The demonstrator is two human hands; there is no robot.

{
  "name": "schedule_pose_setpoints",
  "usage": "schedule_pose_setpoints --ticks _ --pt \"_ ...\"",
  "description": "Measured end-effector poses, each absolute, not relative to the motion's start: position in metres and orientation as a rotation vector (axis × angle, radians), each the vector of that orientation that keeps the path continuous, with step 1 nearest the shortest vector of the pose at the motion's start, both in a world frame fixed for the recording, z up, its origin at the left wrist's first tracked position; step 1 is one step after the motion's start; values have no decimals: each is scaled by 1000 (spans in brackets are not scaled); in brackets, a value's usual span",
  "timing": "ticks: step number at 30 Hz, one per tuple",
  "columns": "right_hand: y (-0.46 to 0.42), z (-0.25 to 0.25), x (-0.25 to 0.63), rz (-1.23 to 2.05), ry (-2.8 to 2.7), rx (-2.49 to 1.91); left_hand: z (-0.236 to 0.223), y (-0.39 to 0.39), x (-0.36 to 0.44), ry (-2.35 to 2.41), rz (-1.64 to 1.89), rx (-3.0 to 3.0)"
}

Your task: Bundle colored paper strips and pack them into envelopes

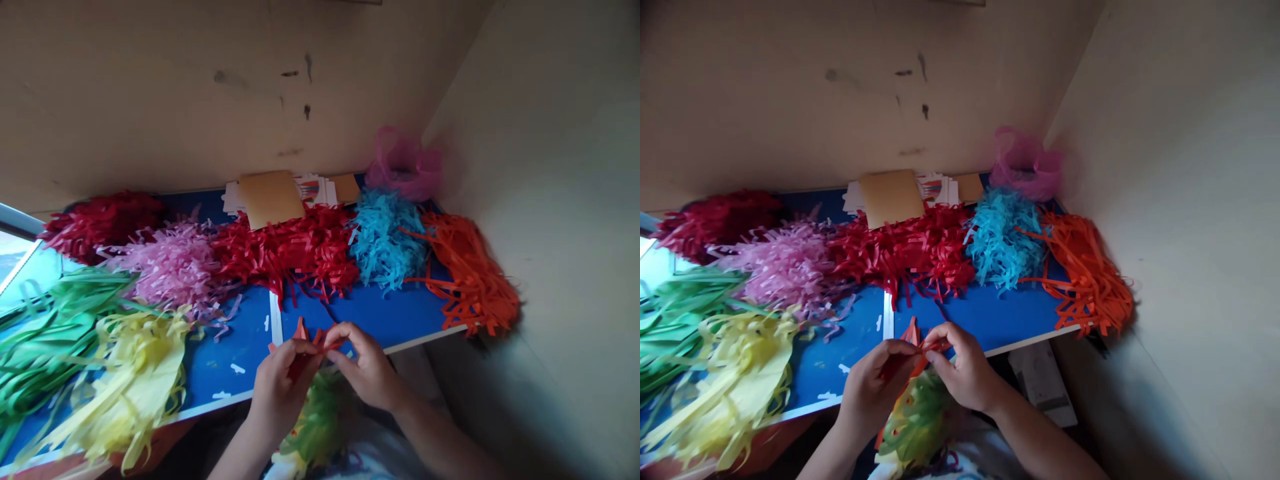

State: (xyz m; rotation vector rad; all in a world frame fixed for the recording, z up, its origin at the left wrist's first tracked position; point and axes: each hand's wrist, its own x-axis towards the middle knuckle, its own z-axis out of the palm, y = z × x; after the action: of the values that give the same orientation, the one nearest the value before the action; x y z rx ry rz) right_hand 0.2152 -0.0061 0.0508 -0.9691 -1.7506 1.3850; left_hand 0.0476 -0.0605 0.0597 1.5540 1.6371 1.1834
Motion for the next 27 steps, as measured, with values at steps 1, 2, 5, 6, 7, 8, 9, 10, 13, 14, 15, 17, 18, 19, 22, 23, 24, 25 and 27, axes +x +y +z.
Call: schedule_pose_setpoints --ticks 1,2,5,6,7,8,9,10,13,14,15,17,18,19,22,23,24,25,27 --pt "-6 51 215 1410 -1725 -977 59 -61 48 1638 1189 1572" --pt "-6 51 216 1455 -1682 -984 59 -61 48 1633 1194 1594" --pt "-4 51 219 1575 -1578 -970 60 -60 47 1584 1191 1692" --pt "-3 51 221 1557 -1584 -956 60 -60 46 1555 1196 1732" --pt "-3 51 223 1508 -1609 -943 61 -59 46 1524 1203 1766" --pt "-3 52 224 1441 -1642 -932 61 -59 46 1496 1213 1790" --pt "-3 53 226 1375 -1667 -927 62 -59 45 1477 1219 1803" --pt "-4 54 227 1330 -1678 -926 63 -59 45 1468 1217 1811" --pt "-6 58 229 1246 -1688 -951 64 -60 45 1492 1185 1859" --pt "-8 60 230 1217 -1702 -957 65 -60 46 1509 1190 1897" --pt "-9 61 230 1191 -1722 -955 65 -61 48 1518 1212 1947" --pt "-12 64 230 1146 -1759 -941 65 -61 51 1510 1284 2056" --pt "-13 66 230 1126 -1769 -933 64 -61 53 1494 1314 2103" --pt "-14 67 230 1104 -1773 -924 64 -62 55 1478 1338 2140" --pt "-17 69 231 1054 -1778 -913 63 -62 59 1478 1361 2184" --pt "-18 70 232 1043 -1781 -913 63 -63 59 1477 1361 2192" --pt "-19 69 233 1035 -1783 -916 63 -63 59 1472 1360 2204" --pt "-20 69 233 1028 -1786 -923 62 -63 59 1466 1358 2215" --pt "-22 67 234 1017 -1783 -942 61 -63 60 1455 1347 2228"
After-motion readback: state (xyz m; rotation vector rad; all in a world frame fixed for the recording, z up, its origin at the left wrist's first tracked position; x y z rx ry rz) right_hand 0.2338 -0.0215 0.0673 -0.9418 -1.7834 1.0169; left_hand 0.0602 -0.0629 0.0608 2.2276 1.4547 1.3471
